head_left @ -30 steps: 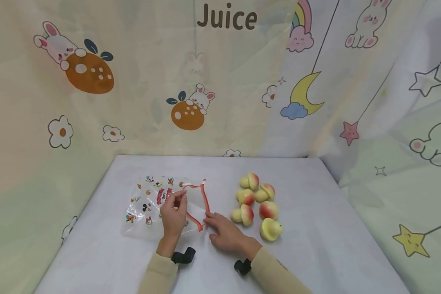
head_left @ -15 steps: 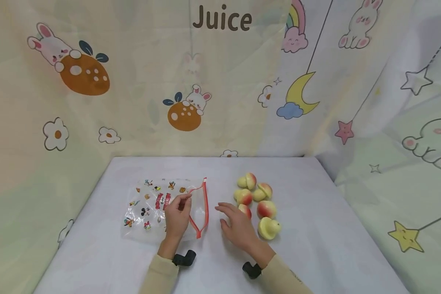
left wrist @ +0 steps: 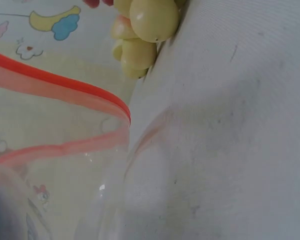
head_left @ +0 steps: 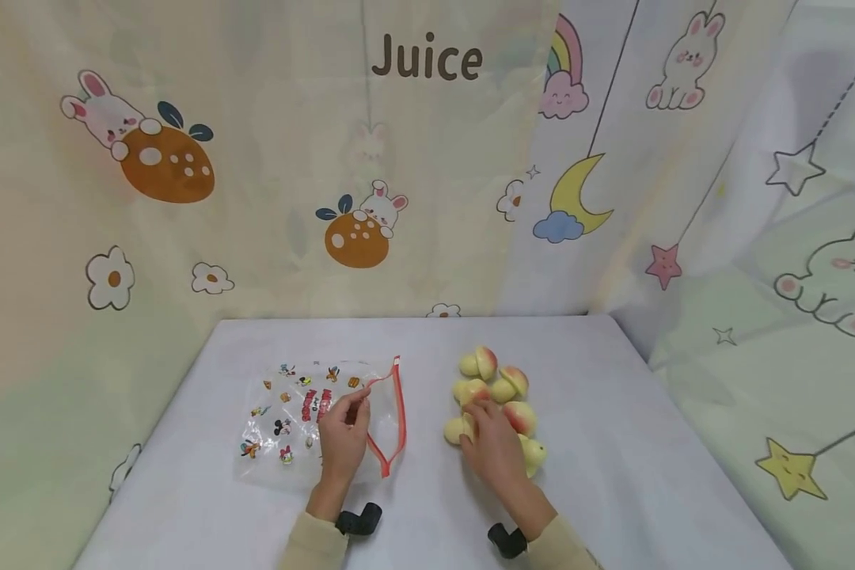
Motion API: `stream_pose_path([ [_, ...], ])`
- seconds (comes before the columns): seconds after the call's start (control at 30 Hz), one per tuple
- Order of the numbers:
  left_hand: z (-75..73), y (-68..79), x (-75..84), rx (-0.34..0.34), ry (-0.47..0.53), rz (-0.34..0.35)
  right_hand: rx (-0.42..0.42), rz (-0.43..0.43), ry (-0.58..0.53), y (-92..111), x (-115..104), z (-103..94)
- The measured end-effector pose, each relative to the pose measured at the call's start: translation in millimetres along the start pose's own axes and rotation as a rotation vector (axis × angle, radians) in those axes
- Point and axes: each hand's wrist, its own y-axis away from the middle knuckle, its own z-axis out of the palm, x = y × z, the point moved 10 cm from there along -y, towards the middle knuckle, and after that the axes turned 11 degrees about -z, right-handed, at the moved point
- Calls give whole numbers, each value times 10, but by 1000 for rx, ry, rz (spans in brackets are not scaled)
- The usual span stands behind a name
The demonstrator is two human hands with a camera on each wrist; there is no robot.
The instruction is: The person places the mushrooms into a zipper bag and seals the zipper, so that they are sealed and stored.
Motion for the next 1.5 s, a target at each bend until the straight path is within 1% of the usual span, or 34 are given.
stream_pose_path([
  [0.07, 0, 18, -8, -4, 6, 2, -32, 26, -16, 47, 19, 63],
  [0.13, 2, 25, -16, -7, 7, 3, -47, 42, -40, 82, 30, 111],
  [0.2, 8, 26, -22, -13, 8, 2, -49, 50, -62, 101, 41, 153],
  [0.4, 17, -4, -28, -17, -5, -5, -22, 35, -100, 93, 71, 269],
  [0.53, 25, -18, -22, -16, 4, -7, -28, 81, -140, 80, 138, 366],
  [0.67, 30, -4, 11, -13, 2, 18, -29, 132, -195, 62, 198, 433],
  [0.77, 34, 1, 26, -15, -4, 31, -26, 159, -252, 10, 226, 476],
  [0.87, 48, -8, 16, -26, -15, 27, -13, 184, -332, -96, 247, 528],
  [1.07, 66, -19, -5, -47, -21, 11, 40, 144, -461, -399, 177, 640],
  [1.2, 63, -16, -9, -52, -21, 12, 42, 118, -522, -531, 82, 755],
  [1.33, 72, -16, -2, -57, -11, 31, 43, 118, -580, -585, -2, 856],
  [1.5, 93, -11, 26, -82, -11, 29, 14, 191, -667, -553, -48, 1018],
])
